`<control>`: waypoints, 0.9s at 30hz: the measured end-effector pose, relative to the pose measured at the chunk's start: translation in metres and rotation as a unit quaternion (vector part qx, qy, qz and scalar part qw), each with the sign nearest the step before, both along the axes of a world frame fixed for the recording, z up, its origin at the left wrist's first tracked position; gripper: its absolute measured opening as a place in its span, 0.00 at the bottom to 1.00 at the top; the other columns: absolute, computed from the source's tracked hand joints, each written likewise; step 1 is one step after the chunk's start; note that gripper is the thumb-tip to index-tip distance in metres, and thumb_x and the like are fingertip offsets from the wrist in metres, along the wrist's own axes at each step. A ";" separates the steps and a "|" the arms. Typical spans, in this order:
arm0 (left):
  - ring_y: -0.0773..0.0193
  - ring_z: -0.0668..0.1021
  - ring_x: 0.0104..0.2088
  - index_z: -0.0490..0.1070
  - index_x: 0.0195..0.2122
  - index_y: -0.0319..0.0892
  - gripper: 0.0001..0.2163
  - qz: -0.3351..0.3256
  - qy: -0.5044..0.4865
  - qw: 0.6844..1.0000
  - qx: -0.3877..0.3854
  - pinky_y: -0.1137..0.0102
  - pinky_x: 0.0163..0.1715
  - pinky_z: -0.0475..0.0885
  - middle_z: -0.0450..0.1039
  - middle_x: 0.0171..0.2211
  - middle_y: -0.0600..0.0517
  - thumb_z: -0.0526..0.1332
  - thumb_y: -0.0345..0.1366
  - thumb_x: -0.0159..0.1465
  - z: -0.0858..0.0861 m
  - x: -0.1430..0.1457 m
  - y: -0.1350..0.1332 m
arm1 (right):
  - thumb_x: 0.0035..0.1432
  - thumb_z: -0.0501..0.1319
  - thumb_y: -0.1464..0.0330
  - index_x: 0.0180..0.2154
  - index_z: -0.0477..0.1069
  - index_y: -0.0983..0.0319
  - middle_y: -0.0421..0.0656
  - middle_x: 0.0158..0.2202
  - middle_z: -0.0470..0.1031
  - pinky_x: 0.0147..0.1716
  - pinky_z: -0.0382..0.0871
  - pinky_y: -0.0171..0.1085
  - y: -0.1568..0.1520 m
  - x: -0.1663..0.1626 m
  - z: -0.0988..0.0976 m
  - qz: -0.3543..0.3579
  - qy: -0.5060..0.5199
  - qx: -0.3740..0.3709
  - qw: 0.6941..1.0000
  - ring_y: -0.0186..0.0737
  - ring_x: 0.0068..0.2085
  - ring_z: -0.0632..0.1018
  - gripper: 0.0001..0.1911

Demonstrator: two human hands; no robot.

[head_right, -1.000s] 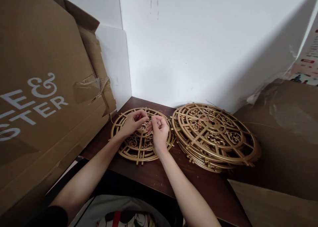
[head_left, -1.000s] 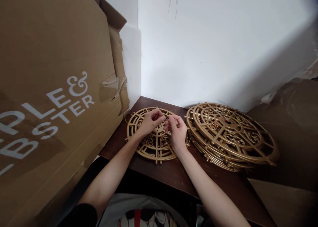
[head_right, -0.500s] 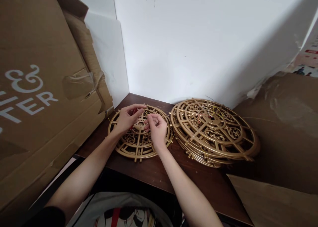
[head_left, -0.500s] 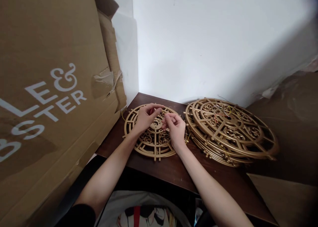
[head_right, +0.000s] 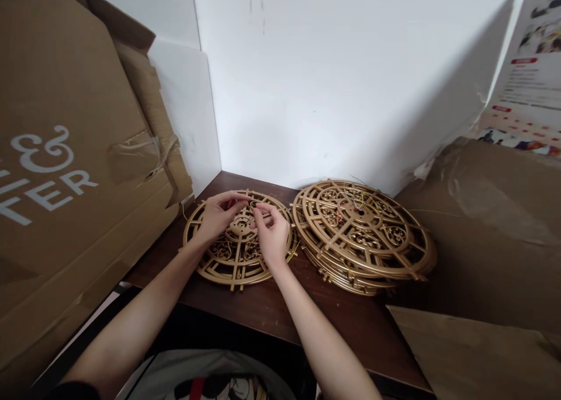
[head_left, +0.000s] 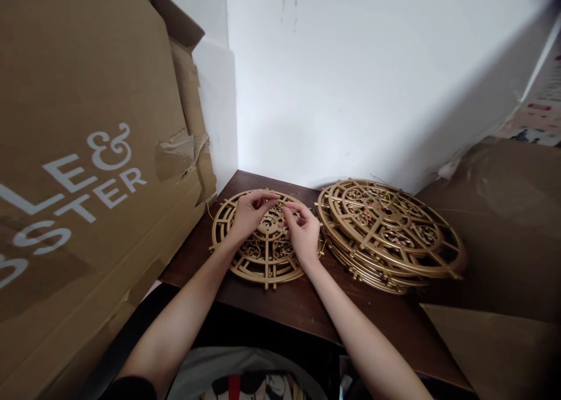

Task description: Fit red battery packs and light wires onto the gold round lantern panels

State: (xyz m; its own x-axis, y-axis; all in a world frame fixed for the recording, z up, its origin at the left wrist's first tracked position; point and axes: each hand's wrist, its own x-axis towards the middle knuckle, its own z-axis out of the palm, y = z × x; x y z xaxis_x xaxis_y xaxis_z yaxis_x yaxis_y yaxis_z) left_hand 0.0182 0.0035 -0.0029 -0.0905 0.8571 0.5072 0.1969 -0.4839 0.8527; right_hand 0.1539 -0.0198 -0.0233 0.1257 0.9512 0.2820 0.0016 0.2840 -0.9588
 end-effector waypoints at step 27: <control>0.70 0.62 0.22 0.79 0.36 0.43 0.06 -0.035 0.062 0.997 0.043 0.73 0.23 0.58 0.65 0.21 0.56 0.64 0.35 0.59 -0.010 0.001 0.005 | 0.40 0.73 0.63 0.28 0.74 0.65 0.41 0.24 0.78 0.25 0.73 0.31 0.008 -0.002 0.000 0.074 0.260 -0.091 0.959 0.32 0.24 0.77 0.14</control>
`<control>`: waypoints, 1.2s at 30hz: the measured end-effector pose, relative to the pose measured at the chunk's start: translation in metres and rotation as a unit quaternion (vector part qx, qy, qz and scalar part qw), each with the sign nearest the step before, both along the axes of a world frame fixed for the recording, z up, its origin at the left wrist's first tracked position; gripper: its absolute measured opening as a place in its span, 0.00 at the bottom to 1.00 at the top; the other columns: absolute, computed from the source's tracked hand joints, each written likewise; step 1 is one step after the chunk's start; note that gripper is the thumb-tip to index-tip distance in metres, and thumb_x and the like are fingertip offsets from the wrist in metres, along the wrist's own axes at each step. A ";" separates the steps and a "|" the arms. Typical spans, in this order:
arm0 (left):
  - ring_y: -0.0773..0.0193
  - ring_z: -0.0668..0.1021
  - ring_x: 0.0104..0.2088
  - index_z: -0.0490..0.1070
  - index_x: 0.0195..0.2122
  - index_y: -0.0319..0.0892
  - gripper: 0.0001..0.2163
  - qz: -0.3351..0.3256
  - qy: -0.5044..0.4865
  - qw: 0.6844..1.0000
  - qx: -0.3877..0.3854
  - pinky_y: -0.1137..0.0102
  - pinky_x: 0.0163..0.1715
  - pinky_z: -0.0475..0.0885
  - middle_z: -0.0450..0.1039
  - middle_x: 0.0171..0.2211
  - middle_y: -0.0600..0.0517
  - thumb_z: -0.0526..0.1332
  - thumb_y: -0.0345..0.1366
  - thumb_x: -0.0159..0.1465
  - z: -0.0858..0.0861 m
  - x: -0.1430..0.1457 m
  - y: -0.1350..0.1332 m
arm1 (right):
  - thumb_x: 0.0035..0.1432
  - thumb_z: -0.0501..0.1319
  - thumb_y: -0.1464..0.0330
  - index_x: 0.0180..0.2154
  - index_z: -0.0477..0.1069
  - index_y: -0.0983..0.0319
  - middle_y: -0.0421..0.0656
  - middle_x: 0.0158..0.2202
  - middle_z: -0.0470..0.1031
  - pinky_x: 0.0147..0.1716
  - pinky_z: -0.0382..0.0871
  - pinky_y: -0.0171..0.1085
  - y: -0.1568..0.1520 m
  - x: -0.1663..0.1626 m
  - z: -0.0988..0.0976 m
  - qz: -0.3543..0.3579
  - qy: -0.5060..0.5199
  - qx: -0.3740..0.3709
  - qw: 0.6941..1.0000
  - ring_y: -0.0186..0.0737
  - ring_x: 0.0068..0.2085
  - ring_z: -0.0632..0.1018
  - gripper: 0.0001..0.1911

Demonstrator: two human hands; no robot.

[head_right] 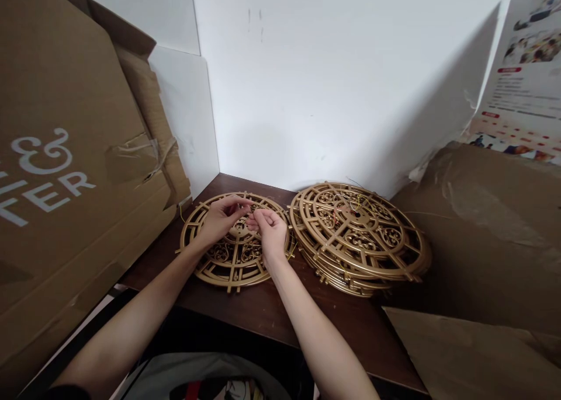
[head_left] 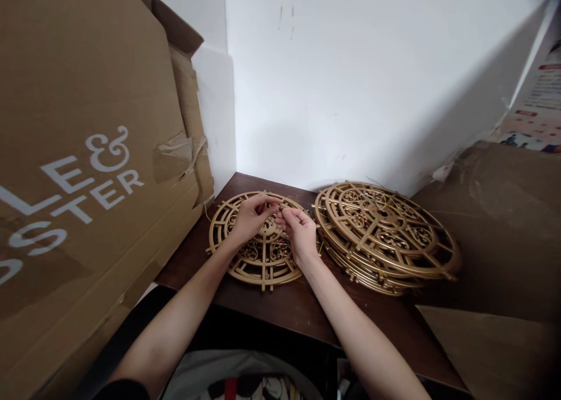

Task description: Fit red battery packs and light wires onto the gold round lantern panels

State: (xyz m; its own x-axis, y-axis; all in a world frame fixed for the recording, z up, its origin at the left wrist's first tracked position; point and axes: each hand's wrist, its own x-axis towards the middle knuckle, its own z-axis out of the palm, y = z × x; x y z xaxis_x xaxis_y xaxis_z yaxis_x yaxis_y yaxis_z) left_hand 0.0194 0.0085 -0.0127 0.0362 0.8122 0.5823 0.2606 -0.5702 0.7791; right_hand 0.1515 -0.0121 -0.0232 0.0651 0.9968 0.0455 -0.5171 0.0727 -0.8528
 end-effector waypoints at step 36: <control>0.75 0.64 0.19 0.57 0.45 0.43 0.12 -0.089 -0.187 0.973 -0.107 0.76 0.18 0.59 0.76 0.36 0.50 0.57 0.35 0.62 0.005 0.002 -0.002 | 0.43 0.69 0.60 0.28 0.72 0.63 0.32 0.17 0.63 0.20 0.52 0.31 0.001 0.003 0.002 -0.066 -0.080 0.028 0.994 0.27 0.20 0.59 0.15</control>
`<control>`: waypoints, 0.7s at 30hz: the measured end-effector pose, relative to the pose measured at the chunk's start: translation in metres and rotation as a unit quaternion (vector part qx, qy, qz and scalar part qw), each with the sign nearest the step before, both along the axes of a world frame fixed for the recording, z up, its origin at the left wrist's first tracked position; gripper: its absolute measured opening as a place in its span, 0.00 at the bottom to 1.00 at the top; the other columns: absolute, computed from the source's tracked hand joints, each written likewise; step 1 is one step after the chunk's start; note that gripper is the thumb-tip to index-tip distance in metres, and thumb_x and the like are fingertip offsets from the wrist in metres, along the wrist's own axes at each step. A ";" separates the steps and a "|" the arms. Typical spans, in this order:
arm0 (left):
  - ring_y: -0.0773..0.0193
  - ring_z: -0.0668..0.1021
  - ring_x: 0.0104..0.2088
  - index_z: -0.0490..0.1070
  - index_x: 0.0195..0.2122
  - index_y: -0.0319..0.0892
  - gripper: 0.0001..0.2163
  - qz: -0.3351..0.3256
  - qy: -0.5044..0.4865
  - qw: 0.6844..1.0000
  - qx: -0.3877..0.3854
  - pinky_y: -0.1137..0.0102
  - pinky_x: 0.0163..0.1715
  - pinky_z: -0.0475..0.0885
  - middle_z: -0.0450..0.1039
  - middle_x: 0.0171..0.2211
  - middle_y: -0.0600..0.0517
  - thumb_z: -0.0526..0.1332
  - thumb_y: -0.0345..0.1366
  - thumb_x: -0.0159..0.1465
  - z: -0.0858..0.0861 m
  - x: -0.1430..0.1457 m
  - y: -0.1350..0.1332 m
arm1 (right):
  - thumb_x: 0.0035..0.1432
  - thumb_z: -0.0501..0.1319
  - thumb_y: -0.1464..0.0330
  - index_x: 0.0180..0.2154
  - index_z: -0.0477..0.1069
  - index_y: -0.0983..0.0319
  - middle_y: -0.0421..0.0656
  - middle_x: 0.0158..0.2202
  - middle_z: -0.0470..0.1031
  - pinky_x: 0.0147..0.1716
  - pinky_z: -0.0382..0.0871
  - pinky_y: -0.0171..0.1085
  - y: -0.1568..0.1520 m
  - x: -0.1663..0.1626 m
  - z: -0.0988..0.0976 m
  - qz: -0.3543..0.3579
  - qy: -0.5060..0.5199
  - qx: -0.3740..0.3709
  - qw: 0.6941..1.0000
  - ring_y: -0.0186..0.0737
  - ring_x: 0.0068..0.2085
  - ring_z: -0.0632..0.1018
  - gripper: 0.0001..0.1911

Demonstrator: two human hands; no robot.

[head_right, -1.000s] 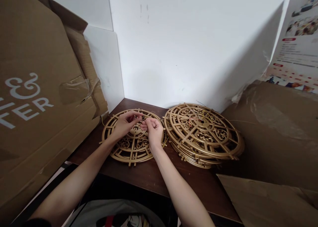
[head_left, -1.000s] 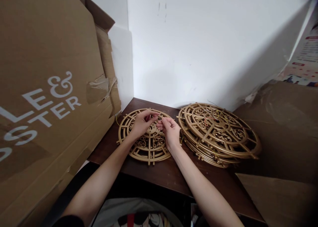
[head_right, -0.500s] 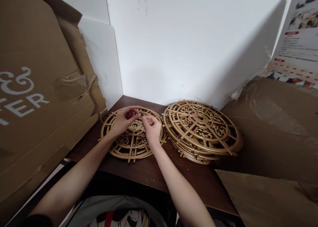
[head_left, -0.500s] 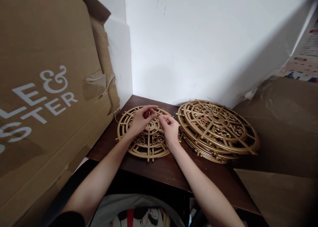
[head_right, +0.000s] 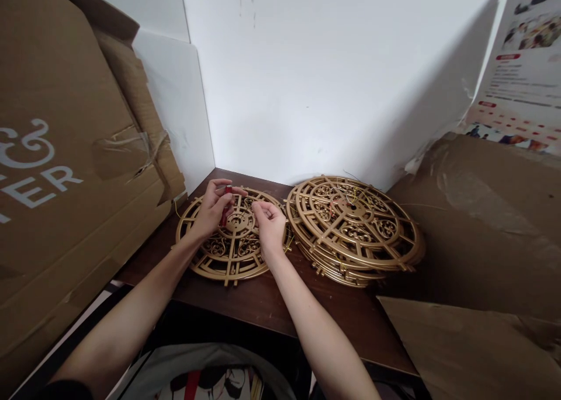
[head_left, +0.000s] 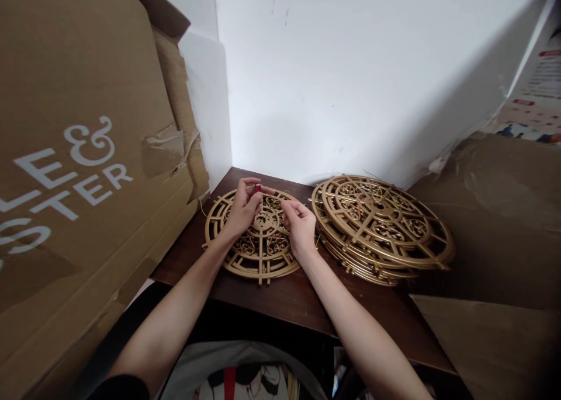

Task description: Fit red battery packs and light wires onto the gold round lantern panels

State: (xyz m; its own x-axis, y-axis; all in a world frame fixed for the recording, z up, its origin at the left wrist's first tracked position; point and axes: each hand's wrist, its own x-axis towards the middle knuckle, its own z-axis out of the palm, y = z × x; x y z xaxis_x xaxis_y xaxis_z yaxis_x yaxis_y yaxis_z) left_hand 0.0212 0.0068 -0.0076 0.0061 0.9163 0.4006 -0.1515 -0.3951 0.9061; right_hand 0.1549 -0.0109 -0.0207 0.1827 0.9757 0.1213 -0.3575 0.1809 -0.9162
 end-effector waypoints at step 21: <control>0.72 0.70 0.26 0.69 0.40 0.40 0.12 -0.078 0.072 0.994 0.035 0.77 0.19 0.68 0.69 0.34 0.51 0.66 0.38 0.58 0.003 0.004 -0.006 | 0.44 0.70 0.61 0.30 0.75 0.63 0.33 0.19 0.66 0.21 0.55 0.31 -0.004 0.002 0.006 0.016 0.016 0.029 0.999 0.27 0.21 0.61 0.13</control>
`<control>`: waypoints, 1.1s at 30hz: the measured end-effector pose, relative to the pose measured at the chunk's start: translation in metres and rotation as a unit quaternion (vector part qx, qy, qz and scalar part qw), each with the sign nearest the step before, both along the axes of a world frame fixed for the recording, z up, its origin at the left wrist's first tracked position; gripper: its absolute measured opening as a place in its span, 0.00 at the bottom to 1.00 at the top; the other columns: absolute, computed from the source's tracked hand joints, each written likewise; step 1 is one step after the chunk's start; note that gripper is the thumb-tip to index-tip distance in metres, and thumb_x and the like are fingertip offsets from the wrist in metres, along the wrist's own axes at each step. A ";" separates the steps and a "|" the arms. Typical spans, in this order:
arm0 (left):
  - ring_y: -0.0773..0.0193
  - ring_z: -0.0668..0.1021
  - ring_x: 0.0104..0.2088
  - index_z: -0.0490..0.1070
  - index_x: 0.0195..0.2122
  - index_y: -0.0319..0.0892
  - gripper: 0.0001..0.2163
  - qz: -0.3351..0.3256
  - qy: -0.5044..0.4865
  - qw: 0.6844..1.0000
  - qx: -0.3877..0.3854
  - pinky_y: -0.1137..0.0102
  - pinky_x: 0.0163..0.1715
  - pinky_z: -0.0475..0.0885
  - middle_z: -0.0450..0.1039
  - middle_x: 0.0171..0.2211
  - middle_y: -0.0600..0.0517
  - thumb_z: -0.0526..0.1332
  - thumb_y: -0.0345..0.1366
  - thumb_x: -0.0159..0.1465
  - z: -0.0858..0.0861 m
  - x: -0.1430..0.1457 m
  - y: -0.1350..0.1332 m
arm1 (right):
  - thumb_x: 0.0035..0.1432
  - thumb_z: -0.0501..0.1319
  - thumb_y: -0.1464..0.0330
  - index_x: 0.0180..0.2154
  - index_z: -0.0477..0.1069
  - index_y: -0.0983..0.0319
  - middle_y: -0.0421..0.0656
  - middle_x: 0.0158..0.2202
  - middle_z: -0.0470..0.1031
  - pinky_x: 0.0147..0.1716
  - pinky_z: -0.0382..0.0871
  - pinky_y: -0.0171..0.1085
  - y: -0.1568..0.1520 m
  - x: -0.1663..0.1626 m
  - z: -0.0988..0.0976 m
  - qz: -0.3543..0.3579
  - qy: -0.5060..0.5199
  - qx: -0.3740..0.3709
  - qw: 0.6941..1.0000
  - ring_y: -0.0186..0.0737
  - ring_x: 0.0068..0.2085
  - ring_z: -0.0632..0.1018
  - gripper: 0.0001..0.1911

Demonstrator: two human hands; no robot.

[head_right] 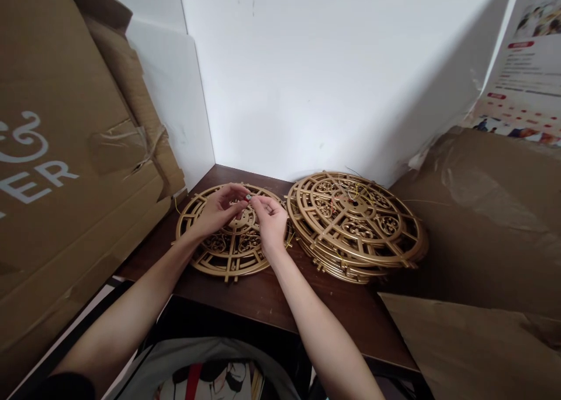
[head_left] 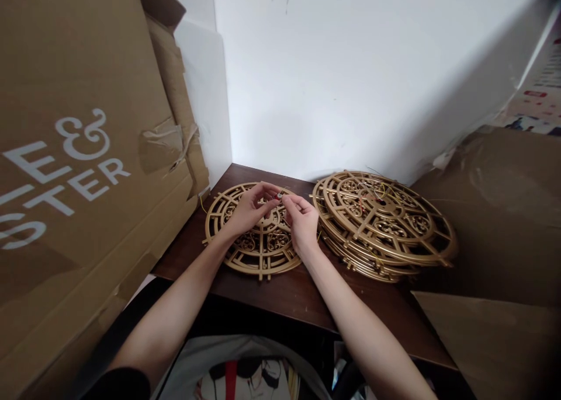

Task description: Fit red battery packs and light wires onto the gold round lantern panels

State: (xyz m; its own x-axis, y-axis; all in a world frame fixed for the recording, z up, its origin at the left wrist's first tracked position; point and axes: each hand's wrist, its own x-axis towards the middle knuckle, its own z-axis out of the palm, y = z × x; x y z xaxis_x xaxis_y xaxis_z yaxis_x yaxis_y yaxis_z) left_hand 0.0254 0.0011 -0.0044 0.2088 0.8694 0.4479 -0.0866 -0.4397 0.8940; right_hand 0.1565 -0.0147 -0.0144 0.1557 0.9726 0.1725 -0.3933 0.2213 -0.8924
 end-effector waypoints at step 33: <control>0.70 0.74 0.25 0.69 0.34 0.39 0.09 0.067 0.012 0.998 0.003 0.75 0.23 0.70 0.72 0.29 0.53 0.67 0.36 0.56 0.002 -0.005 -0.002 | 0.52 0.64 0.66 0.37 0.74 0.60 0.37 0.26 0.74 0.30 0.68 0.34 -0.008 0.002 0.009 -0.013 -0.078 0.063 0.995 0.33 0.28 0.74 0.08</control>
